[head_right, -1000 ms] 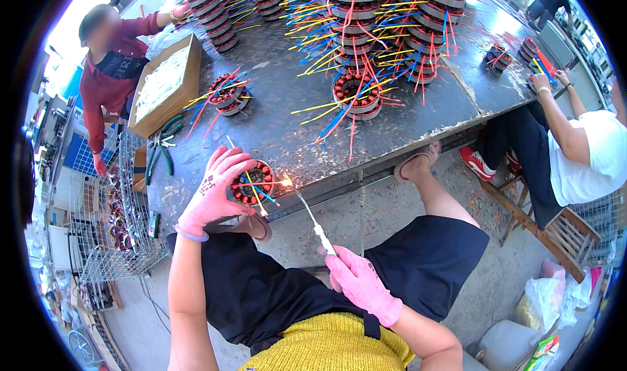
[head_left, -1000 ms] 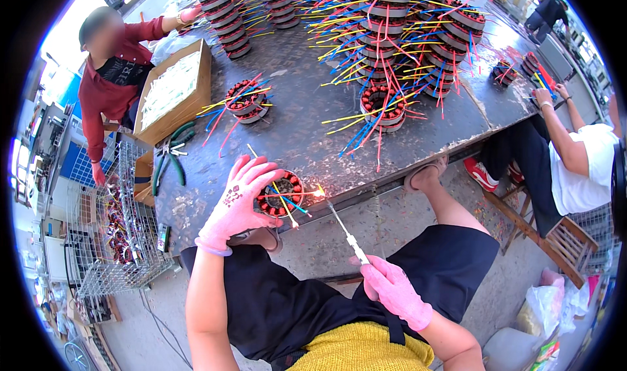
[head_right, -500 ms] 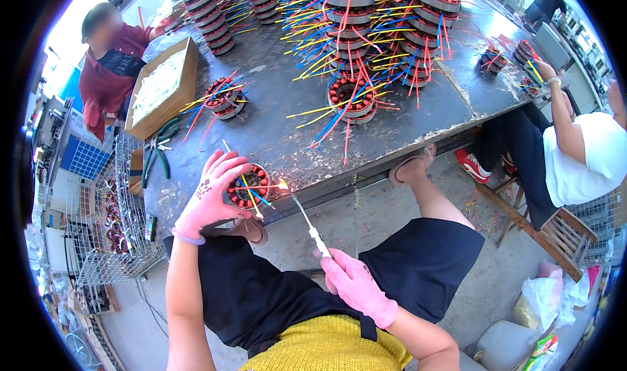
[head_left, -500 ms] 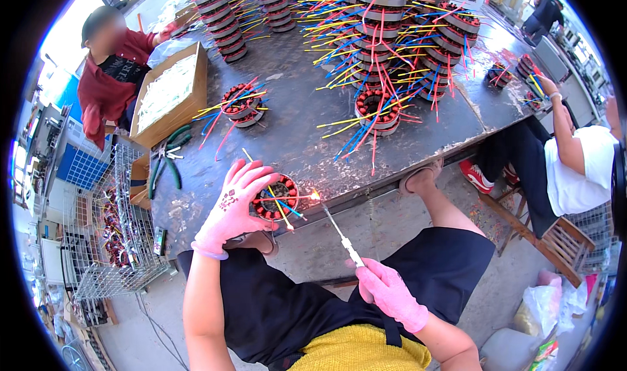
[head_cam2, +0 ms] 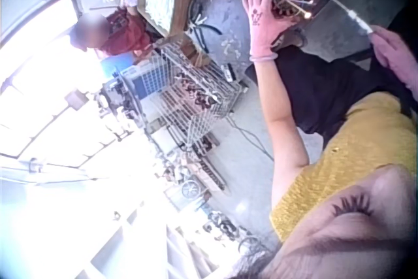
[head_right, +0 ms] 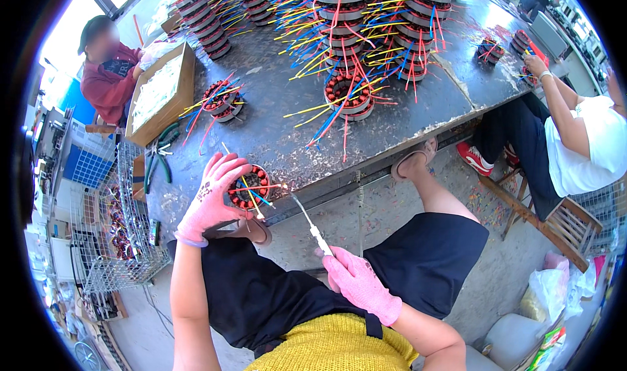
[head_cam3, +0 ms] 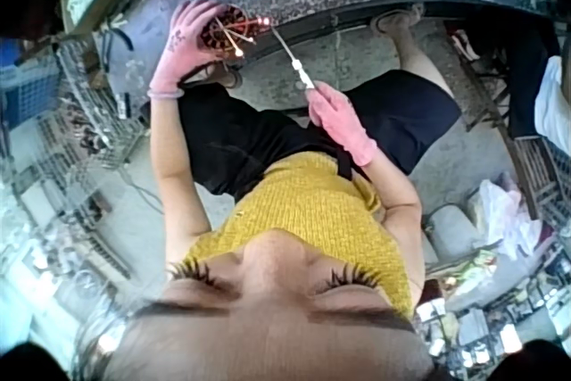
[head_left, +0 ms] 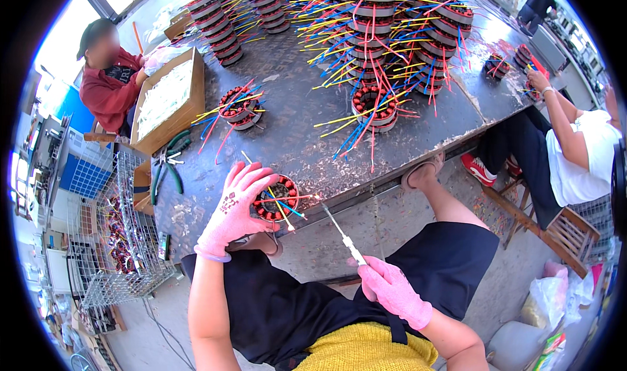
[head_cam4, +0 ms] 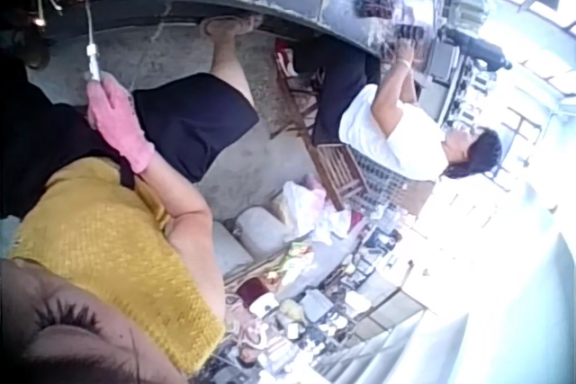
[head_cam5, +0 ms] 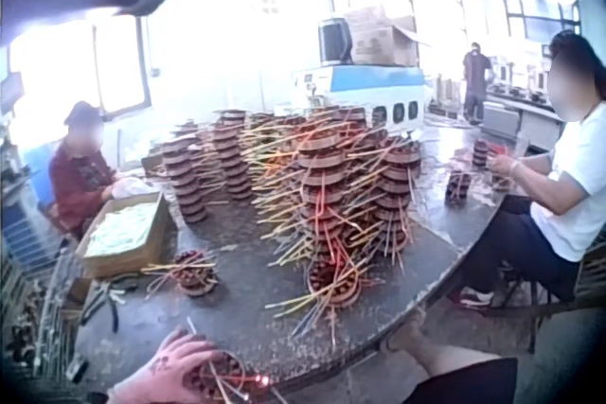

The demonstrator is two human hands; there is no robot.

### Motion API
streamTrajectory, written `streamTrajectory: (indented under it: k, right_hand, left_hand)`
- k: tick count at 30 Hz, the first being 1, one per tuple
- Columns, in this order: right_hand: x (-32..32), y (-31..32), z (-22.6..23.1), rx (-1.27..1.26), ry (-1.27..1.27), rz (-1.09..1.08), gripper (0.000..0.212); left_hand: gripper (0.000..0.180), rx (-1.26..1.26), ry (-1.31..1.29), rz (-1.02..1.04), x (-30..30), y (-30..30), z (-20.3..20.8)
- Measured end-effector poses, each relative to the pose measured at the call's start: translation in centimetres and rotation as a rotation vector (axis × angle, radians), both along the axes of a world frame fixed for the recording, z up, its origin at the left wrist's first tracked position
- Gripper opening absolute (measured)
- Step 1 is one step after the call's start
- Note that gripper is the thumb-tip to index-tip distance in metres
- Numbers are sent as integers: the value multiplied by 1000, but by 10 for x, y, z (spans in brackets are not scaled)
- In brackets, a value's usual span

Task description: The person uses a handheld torch to apply heat to the ends of wires on a circular metal component, then places the component aside.

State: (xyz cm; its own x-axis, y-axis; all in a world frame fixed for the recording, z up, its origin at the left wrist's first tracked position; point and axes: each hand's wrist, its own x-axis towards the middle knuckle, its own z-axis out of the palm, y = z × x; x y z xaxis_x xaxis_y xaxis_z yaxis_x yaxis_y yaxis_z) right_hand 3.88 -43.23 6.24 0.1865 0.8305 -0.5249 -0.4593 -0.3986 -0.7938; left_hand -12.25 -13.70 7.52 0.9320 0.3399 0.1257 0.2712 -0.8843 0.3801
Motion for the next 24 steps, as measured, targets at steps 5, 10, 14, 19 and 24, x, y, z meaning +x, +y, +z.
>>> streamTrajectory:
  k: [5, 10, 14, 19, 24]
  right_hand:
    - [1, -1, -4, 10, -55, 39, 36]
    - [1, 0, 1, -5, -17, 23, 35]
    - [1, -2, -5, 6, -42, 30, 35]
    - [-1, 1, 1, 0, -13, 7, 37]
    - [1, 1, 1, 16, -49, 37, 37]
  left_hand:
    - [92, 1, -1, 3, -1, 0, -2]
    - [92, 2, -1, 1, 0, 0, -2]
    - [92, 1, 10, 6, 0, -1, 1]
    - [90, -5, 17, 12, 0, -1, 1]
    - [90, -4, 14, 11, 0, -2, 1]
